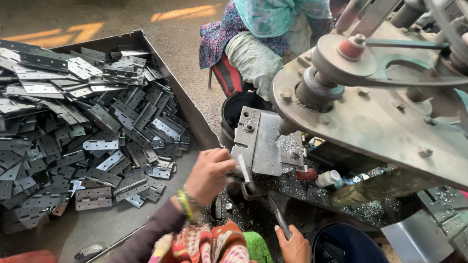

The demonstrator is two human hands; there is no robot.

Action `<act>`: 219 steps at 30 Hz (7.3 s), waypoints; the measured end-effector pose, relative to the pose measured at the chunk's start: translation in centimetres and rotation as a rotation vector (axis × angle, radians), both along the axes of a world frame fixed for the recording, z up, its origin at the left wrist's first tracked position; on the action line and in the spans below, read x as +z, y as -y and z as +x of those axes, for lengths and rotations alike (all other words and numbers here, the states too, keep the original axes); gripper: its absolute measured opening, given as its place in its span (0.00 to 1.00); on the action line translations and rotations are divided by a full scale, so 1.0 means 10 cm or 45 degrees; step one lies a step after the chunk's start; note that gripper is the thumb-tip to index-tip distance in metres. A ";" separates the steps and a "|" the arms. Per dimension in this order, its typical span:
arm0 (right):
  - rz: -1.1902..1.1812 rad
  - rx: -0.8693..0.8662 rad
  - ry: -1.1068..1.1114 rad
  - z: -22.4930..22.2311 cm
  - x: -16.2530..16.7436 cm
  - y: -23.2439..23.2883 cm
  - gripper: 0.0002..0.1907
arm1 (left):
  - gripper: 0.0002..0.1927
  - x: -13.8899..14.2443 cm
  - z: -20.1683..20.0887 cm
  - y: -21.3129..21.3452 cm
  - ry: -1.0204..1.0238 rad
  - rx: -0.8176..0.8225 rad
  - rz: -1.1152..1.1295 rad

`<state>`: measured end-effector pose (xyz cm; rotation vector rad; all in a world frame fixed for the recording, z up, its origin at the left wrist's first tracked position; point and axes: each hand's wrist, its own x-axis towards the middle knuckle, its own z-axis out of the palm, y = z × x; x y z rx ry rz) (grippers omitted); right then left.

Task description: The person operates a belt-driven grinding machine to process metal hinges. They pick up hinges from a large metal bin, place them on the machine's platform, and use a lever to engage the grinding wheel. Processed hinges are dropped into a bucket below.

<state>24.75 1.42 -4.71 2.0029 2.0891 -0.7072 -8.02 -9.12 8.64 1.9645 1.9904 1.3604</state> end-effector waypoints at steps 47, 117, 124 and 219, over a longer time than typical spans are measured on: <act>0.031 0.030 0.018 -0.08 -0.15 0.03 0.37 | 0.26 -0.63 0.63 -1.23 -0.325 0.341 -0.393; -0.088 -0.098 -0.066 -0.07 -0.50 0.06 0.27 | 0.19 -0.89 0.38 -1.91 -0.542 0.435 -0.628; 0.031 -0.052 0.185 -0.01 -0.50 -0.04 0.34 | 0.33 -0.85 0.08 -1.89 -0.500 0.263 -0.600; 0.038 0.120 0.084 -0.03 0.19 -0.10 0.29 | 0.16 -0.79 0.56 -1.40 -0.383 0.394 -0.489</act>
